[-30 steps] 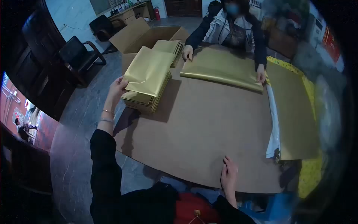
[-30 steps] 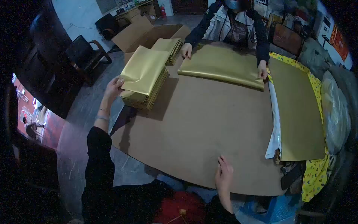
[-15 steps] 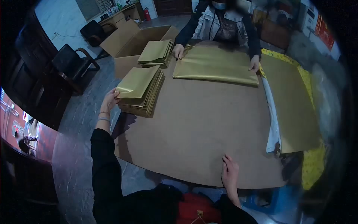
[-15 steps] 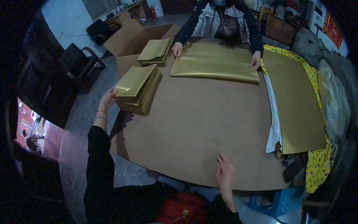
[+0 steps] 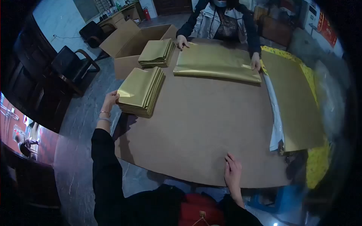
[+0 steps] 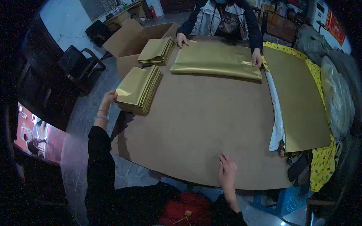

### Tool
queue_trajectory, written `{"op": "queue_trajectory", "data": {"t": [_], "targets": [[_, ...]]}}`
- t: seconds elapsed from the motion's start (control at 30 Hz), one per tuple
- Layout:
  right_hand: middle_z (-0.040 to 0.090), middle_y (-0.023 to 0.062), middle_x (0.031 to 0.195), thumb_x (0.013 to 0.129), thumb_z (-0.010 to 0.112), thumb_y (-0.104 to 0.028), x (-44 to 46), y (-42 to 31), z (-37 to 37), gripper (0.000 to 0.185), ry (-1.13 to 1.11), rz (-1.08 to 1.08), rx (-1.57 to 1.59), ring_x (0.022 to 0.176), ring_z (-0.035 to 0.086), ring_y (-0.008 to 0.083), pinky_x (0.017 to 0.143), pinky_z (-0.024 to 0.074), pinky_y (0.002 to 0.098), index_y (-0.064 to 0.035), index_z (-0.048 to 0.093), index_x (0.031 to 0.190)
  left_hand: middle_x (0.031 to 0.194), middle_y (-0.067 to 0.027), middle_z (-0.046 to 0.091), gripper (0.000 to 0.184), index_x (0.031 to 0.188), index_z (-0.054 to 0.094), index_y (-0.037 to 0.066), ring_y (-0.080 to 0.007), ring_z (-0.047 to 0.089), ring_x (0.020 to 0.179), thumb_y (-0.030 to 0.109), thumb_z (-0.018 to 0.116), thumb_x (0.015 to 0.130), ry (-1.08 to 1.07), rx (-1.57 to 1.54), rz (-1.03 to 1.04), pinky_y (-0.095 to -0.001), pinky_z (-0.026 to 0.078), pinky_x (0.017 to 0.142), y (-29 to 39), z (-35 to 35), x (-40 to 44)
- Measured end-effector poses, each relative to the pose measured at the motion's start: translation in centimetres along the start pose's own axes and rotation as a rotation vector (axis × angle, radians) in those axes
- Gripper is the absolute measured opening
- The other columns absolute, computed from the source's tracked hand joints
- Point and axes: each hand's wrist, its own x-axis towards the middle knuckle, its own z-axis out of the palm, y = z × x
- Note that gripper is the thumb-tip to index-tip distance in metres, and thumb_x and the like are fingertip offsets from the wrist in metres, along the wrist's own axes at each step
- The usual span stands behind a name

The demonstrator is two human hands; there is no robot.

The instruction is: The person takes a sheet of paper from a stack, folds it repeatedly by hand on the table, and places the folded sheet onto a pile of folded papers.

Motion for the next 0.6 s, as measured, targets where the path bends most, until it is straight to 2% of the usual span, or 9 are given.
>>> {"op": "queue_trajectory", "data": {"t": [0.17, 0.23, 0.27, 0.37, 0.4, 0.43, 0.5, 0.53, 0.6], "targets": [[0.055, 0.0105, 0.124, 0.086, 0.053, -0.004, 0.1, -0.5, -0.2, 0.026, -0.006, 0.004, -0.014, 0.105, 0.053, 0.0307, 0.091, 0.0387, 0.0387, -0.0049, 0.061, 0.110, 0.087, 0.0017, 0.063, 0.029, 0.115, 0.063, 0.006, -0.0088, 0.059, 0.073, 0.012, 0.058, 0.087, -0.018, 0.002, 0.016, -0.0224, 0.047, 0.060, -1.0, 0.2, 0.5], [0.056, 0.0108, 0.123, 0.087, 0.052, -0.005, 0.1, -0.3, -0.1, 0.025, 0.016, -0.034, -0.043, 0.103, 0.054, 0.0310, 0.091, 0.0392, 0.0388, -0.0050, 0.061, 0.111, 0.094, -0.0004, 0.064, 0.031, 0.116, 0.062, 0.004, -0.0095, 0.059, 0.077, 0.016, 0.059, 0.087, 0.124, 0.069, 0.189, -0.0236, 0.048, 0.064, -2.5, 0.6, 1.2], [0.056, 0.0112, 0.123, 0.087, 0.053, -0.006, 0.1, -0.3, -0.1, 0.026, -0.023, 0.013, -0.036, 0.103, 0.054, 0.0310, 0.090, 0.0400, 0.0389, -0.0050, 0.061, 0.111, 0.101, -0.0041, 0.065, 0.035, 0.116, 0.060, 0.001, -0.0114, 0.059, 0.086, 0.020, 0.060, 0.087, 0.128, -0.088, 0.092, -0.0252, 0.048, 0.073, -3.5, 0.9, 2.4], [0.056, 0.0114, 0.122, 0.086, 0.054, -0.005, 0.3, -1.3, -0.7, 0.025, -0.025, 0.024, -0.057, 0.101, 0.055, 0.0311, 0.089, 0.0406, 0.0393, -0.0048, 0.061, 0.110, 0.107, -0.0082, 0.064, 0.041, 0.119, 0.057, -0.001, -0.0137, 0.059, 0.095, 0.025, 0.060, 0.088, 0.109, 0.141, 0.157, -0.0258, 0.047, 0.081, -3.2, 1.1, 2.4], [0.057, 0.0117, 0.121, 0.085, 0.054, -0.005, 0.3, -0.9, -0.4, 0.025, 0.020, -0.032, -0.035, 0.098, 0.056, 0.0305, 0.087, 0.0418, 0.0389, -0.0042, 0.061, 0.110, 0.114, -0.0119, 0.062, 0.046, 0.123, 0.054, -0.001, -0.0161, 0.058, 0.102, 0.028, 0.059, 0.088, -0.003, 0.054, 0.139, -0.0261, 0.046, 0.085, -3.6, 1.0, 2.9], [0.057, 0.0117, 0.121, 0.085, 0.054, -0.005, 0.2, -0.8, -0.4, 0.025, 0.023, -0.031, -0.035, 0.098, 0.056, 0.0305, 0.087, 0.0418, 0.0389, -0.0042, 0.061, 0.110, 0.114, -0.0119, 0.062, 0.046, 0.123, 0.054, -0.001, -0.0161, 0.058, 0.102, 0.028, 0.059, 0.088, -0.005, 0.054, 0.141, -0.0261, 0.046, 0.085, -4.1, 1.2, 3.2], [0.058, 0.0132, 0.118, 0.085, 0.055, -0.004, 0.3, -1.1, -0.6, 0.024, -0.007, 0.001, -0.027, 0.097, 0.057, 0.0318, 0.085, 0.0436, 0.0388, -0.0026, 0.061, 0.108, 0.118, -0.0178, 0.059, 0.051, 0.126, 0.049, -0.003, -0.0234, 0.058, 0.107, 0.029, 0.058, 0.088, 0.116, 0.148, 0.245, -0.0310, 0.045, 0.089, -4.6, 2.0, 3.6], [0.059, 0.0153, 0.116, 0.085, 0.055, -0.003, 0.4, -0.6, -0.4, 0.024, 0.029, -0.038, 0.012, 0.095, 0.058, 0.0329, 0.081, 0.0452, 0.0393, -0.0010, 0.061, 0.107, 0.120, -0.0236, 0.056, 0.053, 0.127, 0.046, -0.005, -0.0321, 0.055, 0.113, 0.028, 0.057, 0.087, 0.241, 0.312, 0.258, -0.0364, 0.043, 0.094, -3.7, 2.3, 3.0], [0.059, 0.0160, 0.115, 0.085, 0.055, -0.002, 0.7, -0.5, -0.8, 0.023, 0.051, -0.017, 0.086, 0.094, 0.058, 0.0332, 0.080, 0.0455, 0.0395, -0.0010, 0.061, 0.107, 0.121, -0.0279, 0.053, 0.053, 0.128, 0.044, -0.007, -0.0385, 0.051, 0.115, 0.026, 0.055, 0.088, 0.403, 0.361, 0.319, -0.0395, 0.040, 0.097, 1.0, 3.9, -1.7]]}}
